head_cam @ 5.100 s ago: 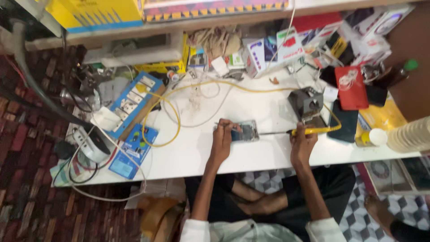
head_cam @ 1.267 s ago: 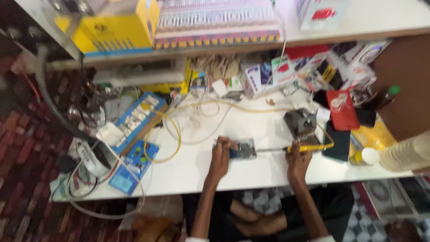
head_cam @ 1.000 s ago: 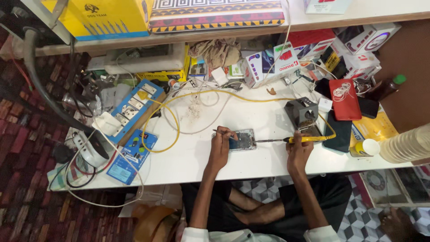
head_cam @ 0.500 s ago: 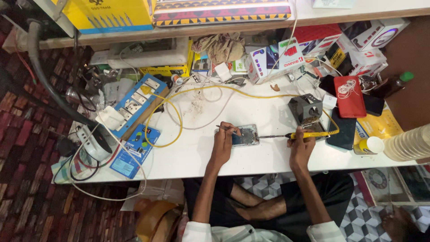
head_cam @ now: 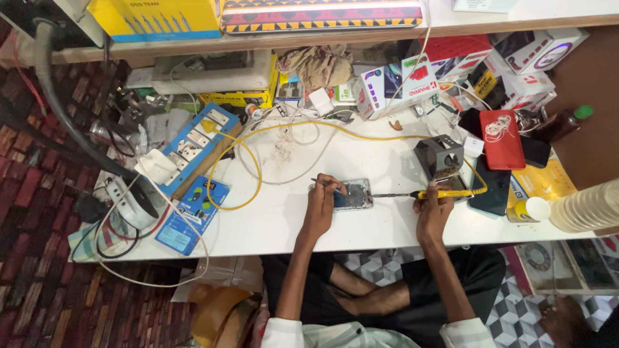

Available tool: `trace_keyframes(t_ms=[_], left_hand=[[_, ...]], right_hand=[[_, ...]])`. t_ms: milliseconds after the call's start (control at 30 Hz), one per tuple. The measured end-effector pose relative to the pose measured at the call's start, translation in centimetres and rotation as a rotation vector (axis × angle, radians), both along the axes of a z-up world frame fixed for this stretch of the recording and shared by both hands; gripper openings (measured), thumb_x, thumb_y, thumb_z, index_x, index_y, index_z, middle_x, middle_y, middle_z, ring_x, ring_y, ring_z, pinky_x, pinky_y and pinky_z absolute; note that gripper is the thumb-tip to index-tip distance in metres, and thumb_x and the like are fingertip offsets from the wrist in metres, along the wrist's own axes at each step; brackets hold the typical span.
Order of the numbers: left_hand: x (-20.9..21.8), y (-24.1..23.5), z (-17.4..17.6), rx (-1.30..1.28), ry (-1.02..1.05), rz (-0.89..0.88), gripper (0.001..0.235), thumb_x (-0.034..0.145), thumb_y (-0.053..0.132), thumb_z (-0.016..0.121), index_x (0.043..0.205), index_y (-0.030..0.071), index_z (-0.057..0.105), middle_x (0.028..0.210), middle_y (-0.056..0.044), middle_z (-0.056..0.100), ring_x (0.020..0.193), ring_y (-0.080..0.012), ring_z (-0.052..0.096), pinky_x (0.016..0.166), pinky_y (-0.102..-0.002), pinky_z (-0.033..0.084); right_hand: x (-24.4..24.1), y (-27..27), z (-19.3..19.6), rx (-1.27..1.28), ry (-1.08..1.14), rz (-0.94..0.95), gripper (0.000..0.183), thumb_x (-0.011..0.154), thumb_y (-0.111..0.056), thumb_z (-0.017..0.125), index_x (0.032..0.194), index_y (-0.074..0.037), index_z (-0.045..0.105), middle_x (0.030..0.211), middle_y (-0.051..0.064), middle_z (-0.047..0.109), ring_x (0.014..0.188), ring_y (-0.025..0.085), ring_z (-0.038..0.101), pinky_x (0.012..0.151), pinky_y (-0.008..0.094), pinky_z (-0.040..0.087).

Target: The person uses a soldering iron and tweezers to work on a small circuit board placed on a white table. They repeatedly apply heat to specific points on the board while manipulating components with the tweezers.

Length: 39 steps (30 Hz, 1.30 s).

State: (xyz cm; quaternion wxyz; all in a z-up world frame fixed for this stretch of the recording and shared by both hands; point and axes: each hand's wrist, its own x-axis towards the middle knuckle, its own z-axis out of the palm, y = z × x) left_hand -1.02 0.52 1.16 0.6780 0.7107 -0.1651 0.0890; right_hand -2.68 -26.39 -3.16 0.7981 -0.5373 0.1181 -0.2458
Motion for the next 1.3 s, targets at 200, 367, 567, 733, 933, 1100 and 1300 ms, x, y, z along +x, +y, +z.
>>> trace_keyframes(t_ms=[200, 367, 567, 733, 933, 1100, 1300], left_hand=[[0.0, -0.1, -0.1, -0.048, -0.087, -0.028, 0.019, 0.113, 0.018, 0.04, 0.106, 0.003, 0.048, 0.09, -0.01, 0.068, 0.087, -0.0192, 0.064, 0.089, -0.032, 0.051], [0.0, 0.1, 0.1, 0.045, 0.035, 0.005, 0.019, 0.111, 0.018, 0.042, 0.104, 0.002, 0.049, 0.089, -0.01, 0.069, 0.074, -0.0215, 0.054, 0.075, -0.033, 0.046], [0.2, -0.1, 0.4, -0.041, -0.099, -0.03, 0.021, 0.113, 0.019, 0.041, 0.106, 0.002, 0.049, 0.09, -0.009, 0.069, 0.081, -0.018, 0.061, 0.08, -0.032, 0.049], [-0.1, 0.0, 0.1, -0.017, -0.125, -0.022, 0.02, 0.114, 0.018, 0.04, 0.107, 0.002, 0.049, 0.091, -0.009, 0.07, 0.074, -0.0145, 0.055, 0.074, -0.031, 0.046], [0.0, 0.0, -0.2, -0.018, -0.067, -0.018, 0.018, 0.112, 0.017, 0.041, 0.105, 0.003, 0.05, 0.091, -0.008, 0.073, 0.058, -0.0081, 0.042, 0.057, -0.028, 0.04], [0.7, -0.6, -0.4, -0.099, -0.02, -0.032, 0.016, 0.112, 0.014, 0.041, 0.105, 0.002, 0.049, 0.095, -0.009, 0.078, 0.056, -0.0056, 0.042, 0.05, -0.025, 0.037], [1.2, -0.7, -0.3, -0.173, 0.068, -0.104, 0.017, 0.112, 0.015, 0.039, 0.106, 0.003, 0.05, 0.095, -0.01, 0.077, 0.046, -0.0041, 0.044, 0.041, -0.022, 0.038]], right_hand=[[0.1, 0.1, -0.3, -0.015, 0.023, -0.018, 0.03, 0.107, -0.031, 0.064, 0.106, -0.007, 0.046, 0.077, 0.003, 0.048, 0.058, 0.011, 0.044, 0.053, 0.029, 0.043], [0.0, -0.2, -1.0, -0.052, 0.021, 0.0, 0.028, 0.108, -0.032, 0.062, 0.108, -0.008, 0.047, 0.08, 0.003, 0.051, 0.062, 0.011, 0.048, 0.058, 0.028, 0.045], [0.6, -0.8, -1.6, 0.004, -0.025, -0.012, 0.026, 0.108, -0.028, 0.063, 0.108, -0.008, 0.047, 0.08, 0.002, 0.051, 0.062, 0.01, 0.046, 0.057, 0.029, 0.043], [0.3, -0.6, -1.8, -0.004, -0.02, -0.002, 0.026, 0.108, -0.027, 0.063, 0.108, -0.008, 0.045, 0.077, 0.002, 0.05, 0.06, 0.011, 0.046, 0.056, 0.029, 0.043], [0.4, -0.3, -1.3, -0.039, 0.01, -0.006, 0.029, 0.108, -0.031, 0.062, 0.108, -0.005, 0.047, 0.074, 0.003, 0.048, 0.057, 0.011, 0.044, 0.054, 0.029, 0.043], [0.2, 0.0, -1.1, -0.078, 0.025, -0.032, 0.029, 0.106, -0.03, 0.063, 0.11, -0.006, 0.047, 0.077, 0.001, 0.049, 0.059, 0.01, 0.045, 0.052, 0.027, 0.04], [0.1, 0.4, -0.5, -0.096, -0.021, -0.034, 0.028, 0.107, -0.028, 0.062, 0.107, -0.005, 0.047, 0.077, 0.002, 0.049, 0.056, 0.009, 0.045, 0.05, 0.026, 0.037]])
